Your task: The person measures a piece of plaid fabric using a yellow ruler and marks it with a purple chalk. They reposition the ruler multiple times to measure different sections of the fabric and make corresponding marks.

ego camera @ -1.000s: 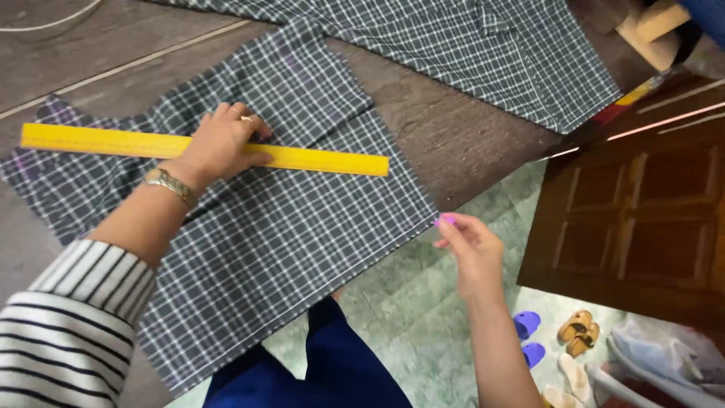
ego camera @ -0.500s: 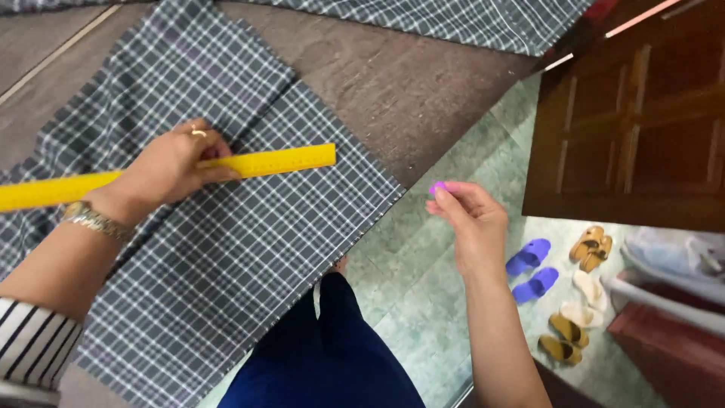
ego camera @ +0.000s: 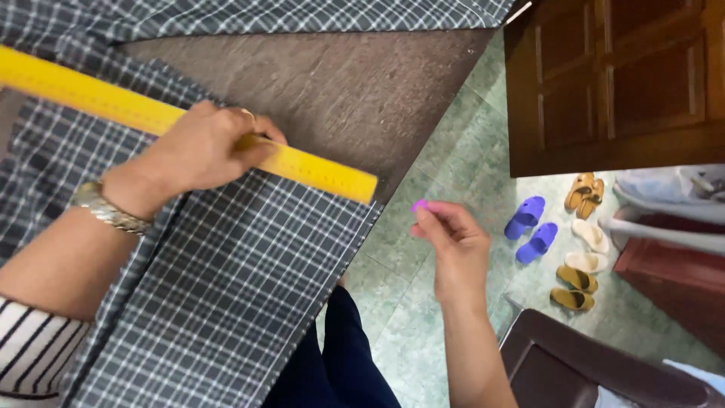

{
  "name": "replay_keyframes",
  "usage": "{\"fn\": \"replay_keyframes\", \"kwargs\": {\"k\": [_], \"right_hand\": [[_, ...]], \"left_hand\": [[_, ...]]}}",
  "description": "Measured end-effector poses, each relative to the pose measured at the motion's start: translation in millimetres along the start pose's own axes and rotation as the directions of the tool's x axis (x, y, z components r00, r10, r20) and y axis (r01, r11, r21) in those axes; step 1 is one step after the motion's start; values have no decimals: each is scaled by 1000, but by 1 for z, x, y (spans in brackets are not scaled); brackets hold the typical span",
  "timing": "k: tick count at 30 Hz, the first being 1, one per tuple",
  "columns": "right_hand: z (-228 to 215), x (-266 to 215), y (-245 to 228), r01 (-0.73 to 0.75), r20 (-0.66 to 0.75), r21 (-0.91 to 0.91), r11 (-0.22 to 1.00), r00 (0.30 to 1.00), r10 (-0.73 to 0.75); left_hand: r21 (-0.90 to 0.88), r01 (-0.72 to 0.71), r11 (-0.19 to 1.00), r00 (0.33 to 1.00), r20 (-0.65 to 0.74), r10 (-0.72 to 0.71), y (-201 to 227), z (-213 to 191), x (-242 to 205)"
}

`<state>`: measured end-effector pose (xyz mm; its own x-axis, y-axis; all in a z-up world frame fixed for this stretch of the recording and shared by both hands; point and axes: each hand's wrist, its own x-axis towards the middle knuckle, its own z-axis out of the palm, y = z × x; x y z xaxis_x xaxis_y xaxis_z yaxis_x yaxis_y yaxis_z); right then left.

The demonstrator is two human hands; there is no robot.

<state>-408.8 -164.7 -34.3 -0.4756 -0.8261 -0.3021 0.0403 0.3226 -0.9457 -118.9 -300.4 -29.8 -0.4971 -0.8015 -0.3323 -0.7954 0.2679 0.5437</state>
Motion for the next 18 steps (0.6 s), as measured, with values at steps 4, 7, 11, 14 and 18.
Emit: {"fn": "replay_keyframes", "kwargs": {"k": [4,7,11,14,18], "right_hand": [[10,-3,9,1,-49,-7,1000,999,-2],[18,-7,7,-15,-45,-68,998,999,12],[22,-7,17,-23,-39,-65,998,999,21],[22,-6,21,-27,-36,-84,996,999,24],[23,-5,21,-23,-22,-134,991,1000,20]], "left_hand": [[-20,-87,996,989,-125,84,-7,28,26],[19,-136,991,977,-166,137,-10,37,30],[42,-151,988,972,-178,157,-15,50,31],[31,-143,989,976,-160,146,-14,52,30],[16,-162,987,972,-172,163,-12,51,30]]}}
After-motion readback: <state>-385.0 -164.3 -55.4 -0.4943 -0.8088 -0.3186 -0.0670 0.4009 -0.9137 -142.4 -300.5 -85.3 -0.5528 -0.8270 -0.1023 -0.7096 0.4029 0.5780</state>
